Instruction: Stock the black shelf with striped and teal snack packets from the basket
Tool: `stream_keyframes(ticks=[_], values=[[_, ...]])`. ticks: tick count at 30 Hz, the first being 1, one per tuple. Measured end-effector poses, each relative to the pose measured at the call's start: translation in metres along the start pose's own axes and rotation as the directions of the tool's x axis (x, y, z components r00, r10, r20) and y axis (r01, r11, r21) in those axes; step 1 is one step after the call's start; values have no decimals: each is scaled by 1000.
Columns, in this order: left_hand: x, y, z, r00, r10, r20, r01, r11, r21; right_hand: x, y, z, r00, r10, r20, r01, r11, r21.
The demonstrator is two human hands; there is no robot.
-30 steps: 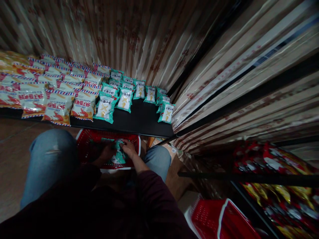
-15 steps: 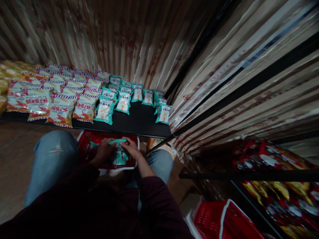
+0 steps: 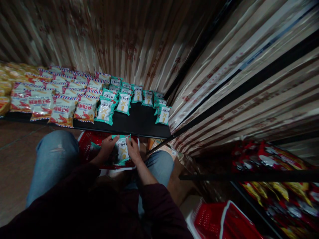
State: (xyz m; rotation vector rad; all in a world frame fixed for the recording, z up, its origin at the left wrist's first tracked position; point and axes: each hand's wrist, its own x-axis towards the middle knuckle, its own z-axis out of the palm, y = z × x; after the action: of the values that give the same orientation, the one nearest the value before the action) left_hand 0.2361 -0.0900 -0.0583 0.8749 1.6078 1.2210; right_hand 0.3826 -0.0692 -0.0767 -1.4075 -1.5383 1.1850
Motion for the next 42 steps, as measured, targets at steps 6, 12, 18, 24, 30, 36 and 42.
stream_keyframes(ticks=[6,12,18,24,30,36,42], values=[[-2,4,11,1000,-12,-8,12,1000,-18,2,2,-4,995,75,-60,-73,997,37],[-6,6,19,999,31,-26,-31,999,-8,7,14,-7,986,159,-57,-156,986,57],[-13,2,24,989,123,-83,-114,988,109,9,13,-15,967,202,-154,-204,979,-1],[-31,8,25,934,336,-121,-279,898,341,4,-7,-24,949,221,-227,-249,963,-107],[-45,13,27,901,435,-6,-381,796,470,-1,-23,-30,952,214,-220,-241,965,-102],[-50,16,24,938,346,14,-313,830,461,-10,-39,-36,965,211,-154,-216,976,-17],[-52,17,24,980,199,-19,-181,923,339,-10,-37,-35,990,116,-74,-107,987,116]])
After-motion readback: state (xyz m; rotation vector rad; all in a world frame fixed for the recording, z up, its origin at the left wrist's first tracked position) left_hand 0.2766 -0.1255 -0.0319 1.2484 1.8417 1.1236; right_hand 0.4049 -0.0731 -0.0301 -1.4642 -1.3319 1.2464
